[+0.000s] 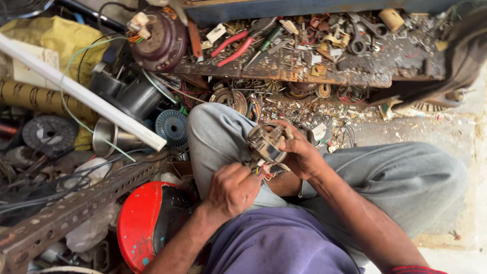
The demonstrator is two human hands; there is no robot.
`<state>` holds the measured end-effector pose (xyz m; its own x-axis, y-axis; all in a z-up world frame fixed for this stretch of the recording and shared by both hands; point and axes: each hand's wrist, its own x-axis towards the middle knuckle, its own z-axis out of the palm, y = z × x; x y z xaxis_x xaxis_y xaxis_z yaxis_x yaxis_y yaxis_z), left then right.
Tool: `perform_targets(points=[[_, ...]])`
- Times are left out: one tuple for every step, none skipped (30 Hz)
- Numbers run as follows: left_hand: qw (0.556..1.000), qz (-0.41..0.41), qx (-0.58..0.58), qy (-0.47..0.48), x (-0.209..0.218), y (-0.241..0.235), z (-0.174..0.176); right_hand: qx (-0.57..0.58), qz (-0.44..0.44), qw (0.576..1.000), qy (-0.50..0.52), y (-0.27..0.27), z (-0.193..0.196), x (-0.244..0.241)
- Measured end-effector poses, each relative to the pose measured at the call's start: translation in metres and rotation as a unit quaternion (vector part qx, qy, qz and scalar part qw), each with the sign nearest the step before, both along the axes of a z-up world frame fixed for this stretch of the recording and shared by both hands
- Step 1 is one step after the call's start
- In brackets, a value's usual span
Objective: The person disassembles an electric fan motor using pliers and a screwdriver. They cut and strip wires, remove screws from the motor assembly, and handle a red fan component while sitting on the floor of a workshop.
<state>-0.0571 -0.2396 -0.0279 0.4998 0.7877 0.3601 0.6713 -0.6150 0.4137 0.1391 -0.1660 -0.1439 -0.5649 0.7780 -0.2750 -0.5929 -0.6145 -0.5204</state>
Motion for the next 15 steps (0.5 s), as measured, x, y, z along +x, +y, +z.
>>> perform_targets(points=[[1.000, -0.011, 0.005, 0.008, 0.002, 0.003, -0.002, -0.015, 0.002, 1.000, 0.005, 0.001, 0.000, 0.002], [1.000, -0.023, 0.011, 0.015, 0.004, 0.007, -0.003, -0.030, 0.004, 0.999, 0.011, 0.003, 0.000, 0.004], [1.000, -0.020, 0.015, 0.013, 0.004, 0.010, -0.003, -0.026, 0.006, 1.000, 0.008, 0.005, 0.001, 0.005], [1.000, -0.009, -0.004, 0.000, 0.004, 0.014, -0.002, -0.034, -0.007, 0.999, -0.011, 0.008, 0.001, 0.006], [1.000, 0.004, -0.027, -0.013, 0.004, 0.013, -0.001, -0.046, -0.017, 0.998, -0.030, 0.006, 0.000, 0.007], [0.999, 0.008, -0.027, -0.015, 0.007, 0.012, -0.001, -0.045, -0.013, 0.998, -0.033, 0.005, -0.001, 0.007], [0.999, -0.026, -0.003, 0.025, 0.010, 0.012, -0.001, -0.043, -0.013, 0.999, -0.012, 0.007, -0.003, 0.007], [0.996, -0.059, 0.021, 0.066, 0.010, 0.012, -0.001, -0.041, -0.013, 0.999, 0.009, 0.008, -0.004, 0.006], [0.996, -0.053, 0.023, 0.065, 0.007, 0.014, -0.002, -0.038, -0.007, 0.999, 0.008, 0.009, -0.005, 0.006], [0.997, -0.049, 0.020, 0.053, 0.002, 0.019, -0.004, -0.041, 0.000, 0.999, -0.004, 0.009, -0.005, 0.007], [0.998, -0.051, 0.017, 0.039, -0.002, 0.022, -0.006, -0.045, 0.002, 0.999, -0.017, 0.009, -0.006, 0.009], [0.998, -0.050, 0.020, 0.038, -0.002, 0.020, -0.007, -0.043, 0.002, 0.999, -0.019, 0.006, -0.007, 0.009], [0.998, -0.055, 0.005, 0.032, -0.001, 0.019, -0.008, -0.037, -0.001, 0.999, -0.026, 0.008, -0.008, 0.007], [0.998, -0.061, -0.009, 0.026, 0.000, 0.018, -0.007, -0.032, -0.005, 0.999, -0.032, 0.009, -0.008, 0.006], [0.998, -0.066, 0.001, 0.025, 0.000, 0.018, -0.005, -0.022, -0.011, 0.999, -0.034, 0.011, -0.008, 0.005]])
